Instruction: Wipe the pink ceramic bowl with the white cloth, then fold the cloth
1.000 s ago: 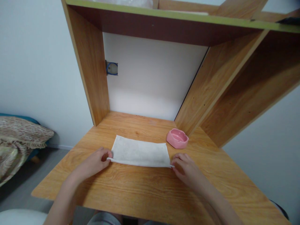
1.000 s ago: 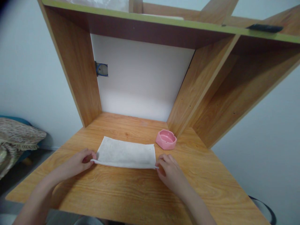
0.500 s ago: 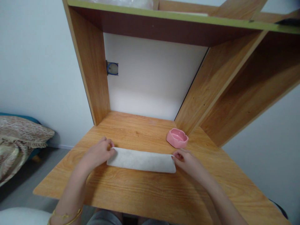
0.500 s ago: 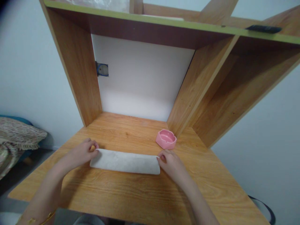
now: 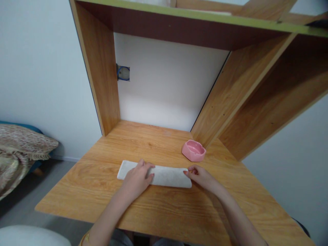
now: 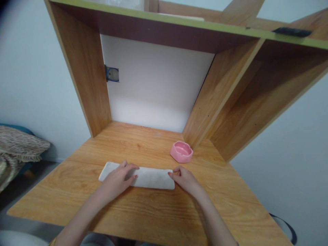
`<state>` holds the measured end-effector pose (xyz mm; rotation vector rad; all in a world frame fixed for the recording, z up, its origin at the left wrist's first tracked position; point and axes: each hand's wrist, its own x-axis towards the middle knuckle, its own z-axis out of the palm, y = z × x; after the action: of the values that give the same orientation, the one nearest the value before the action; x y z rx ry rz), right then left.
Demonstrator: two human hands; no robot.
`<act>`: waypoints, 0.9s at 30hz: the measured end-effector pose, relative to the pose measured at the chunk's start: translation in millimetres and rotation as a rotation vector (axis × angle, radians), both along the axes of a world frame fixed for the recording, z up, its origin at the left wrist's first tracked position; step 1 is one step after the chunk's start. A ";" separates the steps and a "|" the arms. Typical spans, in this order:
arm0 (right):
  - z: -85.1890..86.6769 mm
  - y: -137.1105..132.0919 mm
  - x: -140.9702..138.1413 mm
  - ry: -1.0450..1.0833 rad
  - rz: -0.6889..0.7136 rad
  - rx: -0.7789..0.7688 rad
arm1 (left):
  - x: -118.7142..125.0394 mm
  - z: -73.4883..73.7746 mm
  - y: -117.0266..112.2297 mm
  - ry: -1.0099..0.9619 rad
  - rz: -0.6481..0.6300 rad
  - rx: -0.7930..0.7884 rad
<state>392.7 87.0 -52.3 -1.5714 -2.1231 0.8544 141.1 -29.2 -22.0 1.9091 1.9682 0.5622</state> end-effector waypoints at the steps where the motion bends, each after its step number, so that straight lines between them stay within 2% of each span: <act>1: -1.4 1.0 -1.1 0.037 0.001 -0.030 | 3.4 -3.1 1.5 0.013 -0.004 -0.015; 4: -0.8 1.2 -6.1 0.119 0.026 -0.103 | 8.9 -9.4 5.4 0.061 0.017 -0.061; 7: 7.6 -1.5 -10.5 0.184 0.044 -0.148 | 10.7 -10.6 6.5 0.092 0.021 -0.094; 10: 24.1 -5.7 -15.2 0.255 0.043 -0.148 | 11.7 -10.7 5.7 0.109 0.027 -0.080; 14: 57.4 -14.2 -34.0 0.321 0.075 -0.148 | 12.0 -12.2 4.7 0.112 0.036 -0.065; 17: 82.6 -21.3 -63.1 0.336 0.126 -0.103 | 13.5 -12.4 4.3 0.119 0.029 -0.054; 20: 97.9 -26.6 -102.3 0.343 0.263 -0.087 | 15.1 -10.7 2.4 0.147 0.037 -0.063; 23: 101.5 -30.5 -144.0 0.227 0.337 -0.051 | 5.2 -8.9 -3.9 0.106 0.055 -0.025; 25: 100.2 -33.8 -168.5 0.084 0.356 0.040 | -12.7 -8.6 -11.2 0.002 0.088 0.050; 27: 98.5 -38.5 -188.1 -0.049 0.375 0.135 | -37.1 -9.1 -19.9 -0.087 0.202 0.111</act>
<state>204.6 48.5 46.2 -1.1564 -2.4990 0.7689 104.0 -49.1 -31.0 1.7252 2.1271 0.8113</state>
